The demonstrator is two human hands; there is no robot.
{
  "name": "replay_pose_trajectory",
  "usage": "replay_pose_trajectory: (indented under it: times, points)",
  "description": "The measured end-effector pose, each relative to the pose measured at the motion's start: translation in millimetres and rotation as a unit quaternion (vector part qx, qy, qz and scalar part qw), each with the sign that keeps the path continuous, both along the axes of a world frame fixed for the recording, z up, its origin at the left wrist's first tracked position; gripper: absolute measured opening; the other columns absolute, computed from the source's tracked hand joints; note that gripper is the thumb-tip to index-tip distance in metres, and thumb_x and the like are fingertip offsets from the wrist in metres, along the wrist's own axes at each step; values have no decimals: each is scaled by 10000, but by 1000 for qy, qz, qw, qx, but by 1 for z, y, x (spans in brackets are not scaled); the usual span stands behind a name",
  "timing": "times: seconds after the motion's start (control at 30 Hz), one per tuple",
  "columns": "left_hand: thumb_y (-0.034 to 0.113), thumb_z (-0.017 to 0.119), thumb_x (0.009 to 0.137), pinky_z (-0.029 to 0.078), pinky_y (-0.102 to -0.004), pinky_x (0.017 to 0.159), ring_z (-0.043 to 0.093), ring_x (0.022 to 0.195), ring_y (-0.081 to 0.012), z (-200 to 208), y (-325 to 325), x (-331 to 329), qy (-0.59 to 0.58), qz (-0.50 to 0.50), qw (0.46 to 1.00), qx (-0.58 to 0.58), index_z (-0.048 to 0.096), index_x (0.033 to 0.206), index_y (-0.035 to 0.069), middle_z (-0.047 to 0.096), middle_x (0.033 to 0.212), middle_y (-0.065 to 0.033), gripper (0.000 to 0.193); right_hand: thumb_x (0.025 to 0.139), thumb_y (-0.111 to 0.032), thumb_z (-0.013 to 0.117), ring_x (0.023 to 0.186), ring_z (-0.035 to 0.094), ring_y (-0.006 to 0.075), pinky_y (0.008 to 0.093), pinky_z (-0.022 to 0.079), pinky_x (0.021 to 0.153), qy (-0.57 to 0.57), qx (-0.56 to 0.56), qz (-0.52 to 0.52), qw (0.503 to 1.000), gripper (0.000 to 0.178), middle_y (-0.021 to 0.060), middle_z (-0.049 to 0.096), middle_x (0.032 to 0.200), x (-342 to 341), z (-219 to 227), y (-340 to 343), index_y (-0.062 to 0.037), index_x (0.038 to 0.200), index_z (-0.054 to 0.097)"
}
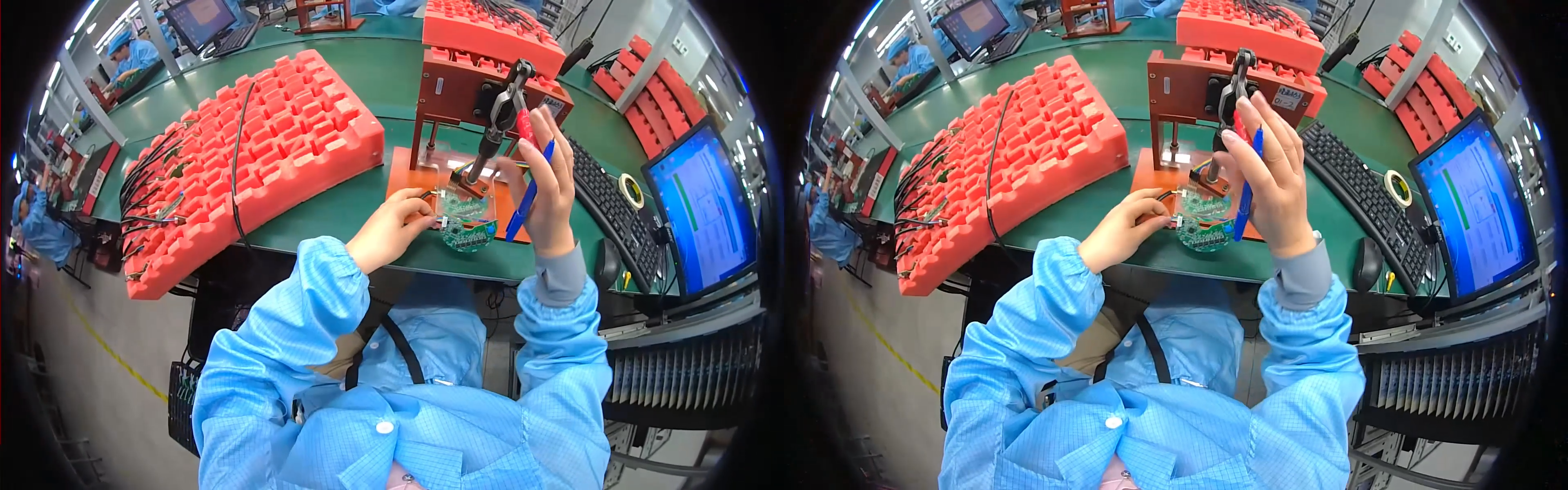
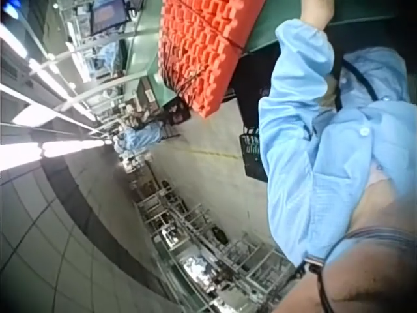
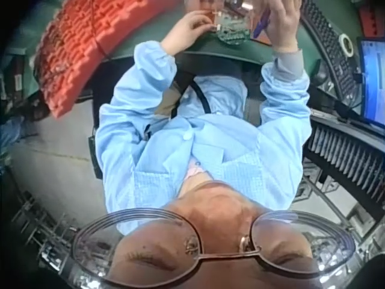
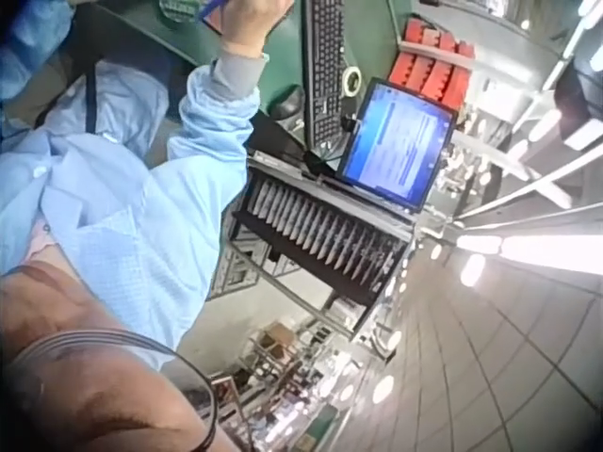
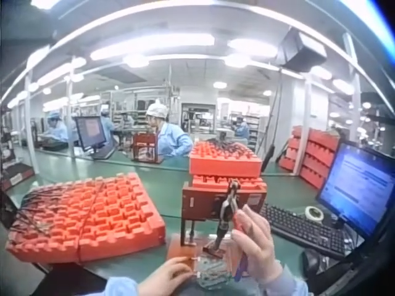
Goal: The person assembles and tests electronic circuit boards by hand, using a specialized testing fixture and cables.
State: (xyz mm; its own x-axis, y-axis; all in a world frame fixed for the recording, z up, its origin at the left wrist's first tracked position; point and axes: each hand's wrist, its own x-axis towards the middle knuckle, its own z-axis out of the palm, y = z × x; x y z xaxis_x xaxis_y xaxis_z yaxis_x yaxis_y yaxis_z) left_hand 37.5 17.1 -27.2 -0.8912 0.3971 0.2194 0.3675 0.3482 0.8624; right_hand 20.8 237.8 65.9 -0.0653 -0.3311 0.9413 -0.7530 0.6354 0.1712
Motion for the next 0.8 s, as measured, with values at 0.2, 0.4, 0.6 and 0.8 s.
replay_pose_trajectory:
  times: [0.2, 0.4, 0.6, 0.8]
  points:
    - [129, 618, 896, 449, -279, 842, 568, 971, -140, 7, -1, -2, -61, -22, 994, 83, 631, 965, 1, 543, 1262, -161, 146, 824, 34, 645, 1095, 600, 285, 364, 521, 856, 32, -111, 165, 979, 266, 175, 614, 1163, -17, 57, -1, -18, 1080, 592]
    - [135, 585, 922, 460, -262, 829, 595, 959, -119, 26, -15, -3, -66, -40, 994, 84, 637, 989, -24, 644, 1058, -106, 181, 868, 24, 565, 904, 581, 128, 236, 482, 770, -267, -244, 189, 913, 240, 71, 592, 983, -37, 147, -13, -13, 1103, 542]
    - [133, 568, 931, 471, -236, 719, 610, 761, -87, 18, -6, 5, -150, -60, 982, 100, 632, 951, -40, 662, 826, -51, 185, 865, 10, 558, 929, 545, 118, 245, 452, 823, -271, -224, 221, 910, 240, 47, 580, 965, -36, 143, -12, -17, 1103, 548]
    - [148, 599, 886, 499, -282, 660, 645, 678, -157, 6, 9, -27, -137, 31, 988, 58, 654, 863, -50, 669, 717, -89, 206, 868, 3, 561, 926, 551, 109, 230, 442, 830, -270, -219, 164, 923, 218, 48, 596, 1002, -39, 144, -15, -28, 1083, 571]
